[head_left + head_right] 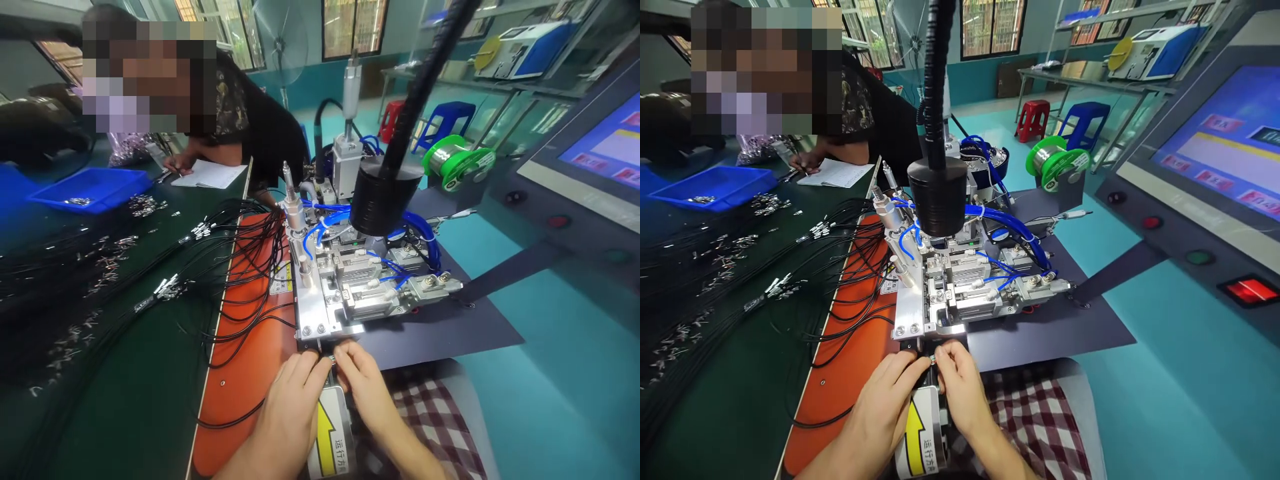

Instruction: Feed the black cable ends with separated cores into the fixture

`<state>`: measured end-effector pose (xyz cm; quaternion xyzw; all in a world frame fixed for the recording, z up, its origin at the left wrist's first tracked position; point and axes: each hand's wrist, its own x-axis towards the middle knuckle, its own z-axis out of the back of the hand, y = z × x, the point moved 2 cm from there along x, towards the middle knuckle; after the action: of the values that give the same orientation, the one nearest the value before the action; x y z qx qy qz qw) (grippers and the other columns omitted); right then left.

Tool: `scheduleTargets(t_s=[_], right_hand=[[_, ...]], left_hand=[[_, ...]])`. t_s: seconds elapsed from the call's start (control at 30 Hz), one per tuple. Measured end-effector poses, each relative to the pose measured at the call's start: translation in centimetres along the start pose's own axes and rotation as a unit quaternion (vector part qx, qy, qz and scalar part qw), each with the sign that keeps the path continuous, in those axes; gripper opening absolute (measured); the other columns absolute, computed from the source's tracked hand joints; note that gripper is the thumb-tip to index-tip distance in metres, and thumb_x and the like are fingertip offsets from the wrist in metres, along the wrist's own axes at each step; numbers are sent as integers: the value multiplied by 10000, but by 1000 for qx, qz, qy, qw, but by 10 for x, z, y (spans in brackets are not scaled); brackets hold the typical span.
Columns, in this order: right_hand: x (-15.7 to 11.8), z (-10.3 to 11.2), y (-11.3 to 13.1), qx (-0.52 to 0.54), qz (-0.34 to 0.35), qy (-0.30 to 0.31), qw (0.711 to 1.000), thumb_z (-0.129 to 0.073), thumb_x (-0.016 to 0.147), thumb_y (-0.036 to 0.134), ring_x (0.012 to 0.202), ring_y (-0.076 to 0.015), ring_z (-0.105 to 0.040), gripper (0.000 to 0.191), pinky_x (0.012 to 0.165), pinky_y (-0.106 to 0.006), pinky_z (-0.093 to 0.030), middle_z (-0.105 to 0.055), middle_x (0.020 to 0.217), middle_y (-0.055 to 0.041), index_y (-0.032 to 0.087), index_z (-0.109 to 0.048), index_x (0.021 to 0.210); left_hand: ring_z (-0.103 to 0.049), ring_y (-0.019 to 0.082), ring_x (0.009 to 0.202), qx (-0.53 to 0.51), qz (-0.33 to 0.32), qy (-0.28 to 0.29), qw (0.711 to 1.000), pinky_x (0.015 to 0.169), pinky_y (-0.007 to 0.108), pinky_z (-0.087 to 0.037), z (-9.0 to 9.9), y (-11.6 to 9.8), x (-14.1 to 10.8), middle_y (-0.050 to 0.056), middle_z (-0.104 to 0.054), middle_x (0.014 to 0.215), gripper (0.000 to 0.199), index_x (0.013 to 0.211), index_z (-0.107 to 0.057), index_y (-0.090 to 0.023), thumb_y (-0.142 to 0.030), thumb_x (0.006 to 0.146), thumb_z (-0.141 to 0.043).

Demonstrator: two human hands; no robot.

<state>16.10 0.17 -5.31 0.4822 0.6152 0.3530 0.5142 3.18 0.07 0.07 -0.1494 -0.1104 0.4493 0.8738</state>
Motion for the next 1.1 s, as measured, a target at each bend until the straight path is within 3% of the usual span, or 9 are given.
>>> scheduleTargets(t_s=[0.13,0.23,0.37,0.47,0.57,0.77,0.93,1.1], right_hand=[[-2,-4,-7,7,32,-17,999,-476,890,452,503,-110,-281,296,474,-245,-258,-322,584,80,214,-430,721],[-2,-4,-7,3,47,-12,999,-461,890,476,494,-111,-281,316,462,-245,-255,-323,569,81,216,-424,715],[-1,-2,-7,-4,50,3,999,-483,865,508,482,-109,-275,345,445,-239,-244,-315,544,85,214,-433,691],[0,-1,-8,-4,49,7,999,-491,859,512,481,-108,-279,346,444,-238,-243,-321,538,84,214,-438,689],[0,0,-10,-6,49,9,999,-500,852,516,492,-110,-293,353,458,-240,-255,-331,545,80,211,-443,682],[-1,1,-9,-4,48,10,999,-501,845,526,497,-110,-297,362,467,-240,-260,-330,547,80,207,-450,683],[1,0,-9,11,55,9,998,-534,832,510,498,-111,-313,347,466,-241,-267,-349,546,77,206,-459,681],[3,-1,-10,22,54,8,998,-541,820,532,495,-109,-305,365,465,-240,-271,-336,549,80,206,-454,681]], left_hand=[[-558,234,839,4,9,0,1000,707,401,-534,1,-2,1,121,-612,992,437,1129,-572,-137,-1,795,-326],[-565,228,905,-23,25,-25,999,781,391,-529,-5,3,-11,114,-604,1053,457,1166,-563,-166,-23,797,-334],[-517,236,1101,5,131,-81,988,892,362,-494,-19,9,-45,91,-536,1246,562,1344,-423,-235,-66,816,-337],[-520,262,1086,61,219,-90,970,865,417,-493,-24,7,-67,88,-555,1219,526,1389,-359,-271,-144,879,-334],[-533,276,1062,119,243,-76,960,820,444,-505,-22,6,-76,93,-557,1209,487,1381,-375,-290,-200,904,-335],[-448,305,1208,182,182,-69,964,830,417,-528,-5,18,-68,77,-488,1340,504,1342,-445,-256,-147,858,-359],[-566,275,1020,124,117,-60,984,822,427,-522,7,2,-35,121,-597,1156,423,1215,-570,-179,-123,848,-367],[-567,244,905,44,72,-40,996,765,410,-518,0,-11,-11,111,-597,1099,399,1136,-582,-169,-61,820,-365]])
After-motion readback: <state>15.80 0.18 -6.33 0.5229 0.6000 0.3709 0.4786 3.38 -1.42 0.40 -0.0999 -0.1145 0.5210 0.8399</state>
